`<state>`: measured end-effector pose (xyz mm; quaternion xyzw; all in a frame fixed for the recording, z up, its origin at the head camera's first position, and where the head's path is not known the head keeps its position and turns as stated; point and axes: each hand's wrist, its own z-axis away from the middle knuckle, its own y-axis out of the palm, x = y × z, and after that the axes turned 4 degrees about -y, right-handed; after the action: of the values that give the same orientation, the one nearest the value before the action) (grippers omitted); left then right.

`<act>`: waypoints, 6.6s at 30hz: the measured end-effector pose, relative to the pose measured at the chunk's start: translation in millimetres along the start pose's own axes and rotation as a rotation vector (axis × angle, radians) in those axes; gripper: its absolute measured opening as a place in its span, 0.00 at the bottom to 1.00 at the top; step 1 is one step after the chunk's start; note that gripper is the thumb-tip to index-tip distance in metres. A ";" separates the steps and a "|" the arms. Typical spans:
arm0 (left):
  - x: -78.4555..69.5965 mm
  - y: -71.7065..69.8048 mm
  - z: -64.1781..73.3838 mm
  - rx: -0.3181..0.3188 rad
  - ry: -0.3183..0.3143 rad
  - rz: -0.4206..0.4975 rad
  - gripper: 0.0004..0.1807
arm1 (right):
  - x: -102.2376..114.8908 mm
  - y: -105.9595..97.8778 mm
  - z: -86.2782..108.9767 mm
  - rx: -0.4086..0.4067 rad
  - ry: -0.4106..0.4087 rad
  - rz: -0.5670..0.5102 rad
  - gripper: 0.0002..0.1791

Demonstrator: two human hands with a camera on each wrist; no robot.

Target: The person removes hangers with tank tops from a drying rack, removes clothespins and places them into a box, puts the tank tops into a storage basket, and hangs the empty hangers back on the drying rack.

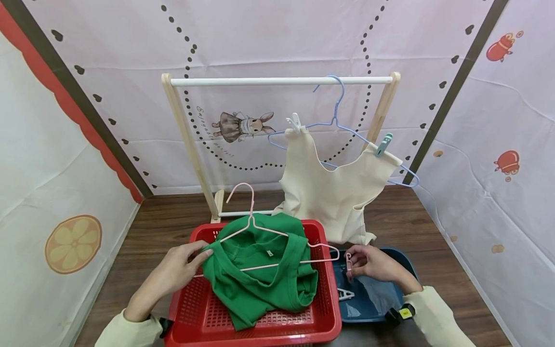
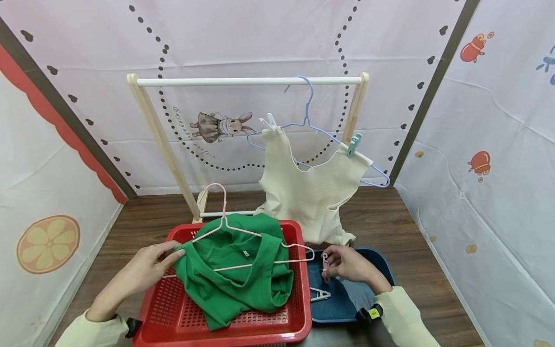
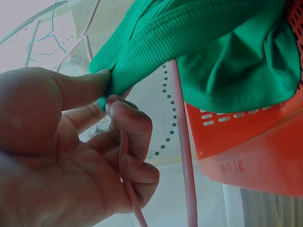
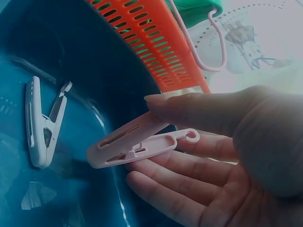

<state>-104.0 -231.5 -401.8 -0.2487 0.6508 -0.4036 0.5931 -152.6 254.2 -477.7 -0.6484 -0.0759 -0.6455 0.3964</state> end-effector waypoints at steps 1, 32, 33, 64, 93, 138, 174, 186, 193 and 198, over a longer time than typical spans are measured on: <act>0.1 0.0 -0.1 -0.001 -0.002 0.000 0.07 | -0.2 0.0 0.0 -0.002 0.004 0.004 0.21; 1.5 0.4 2.3 -0.001 -0.013 0.004 0.06 | 10.9 -5.5 -5.3 -0.098 -0.034 0.188 0.11; 1.5 0.4 2.6 -0.003 -0.012 0.006 0.06 | 12.8 -6.4 -6.3 -0.110 -0.043 0.195 0.09; -0.2 0.1 6.4 -0.046 0.011 0.003 0.06 | 94.1 8.2 -44.2 -0.256 -0.332 0.314 0.06; -2.2 1.7 6.5 -0.058 0.064 -0.021 0.05 | 134.0 56.3 -91.1 -0.215 -0.516 0.424 0.06; 3.3 -1.5 12.1 -0.031 0.105 0.033 0.10 | 125.7 44.9 -80.2 -0.307 -0.522 0.386 0.05; 12.1 -6.5 18.0 -0.071 0.127 0.067 0.07 | 105.8 1.2 -53.5 -0.241 -0.326 0.252 0.05; 15.5 -9.8 19.6 -0.077 0.117 0.057 0.06 | 112.5 -4.0 -47.3 -0.253 -0.283 0.235 0.05; 16.4 -11.7 22.9 -0.090 0.102 0.041 0.07 | 112.7 -6.5 -46.1 -0.248 -0.295 0.169 0.06; 17.3 -11.8 24.1 -0.101 0.114 0.036 0.07 | 113.1 -6.7 -47.0 -0.243 -0.349 0.088 0.06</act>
<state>-85.3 -257.4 -401.3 -0.2434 0.7074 -0.3729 0.5489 -175.7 183.3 -380.4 -0.7959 -0.0367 -0.5101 0.3240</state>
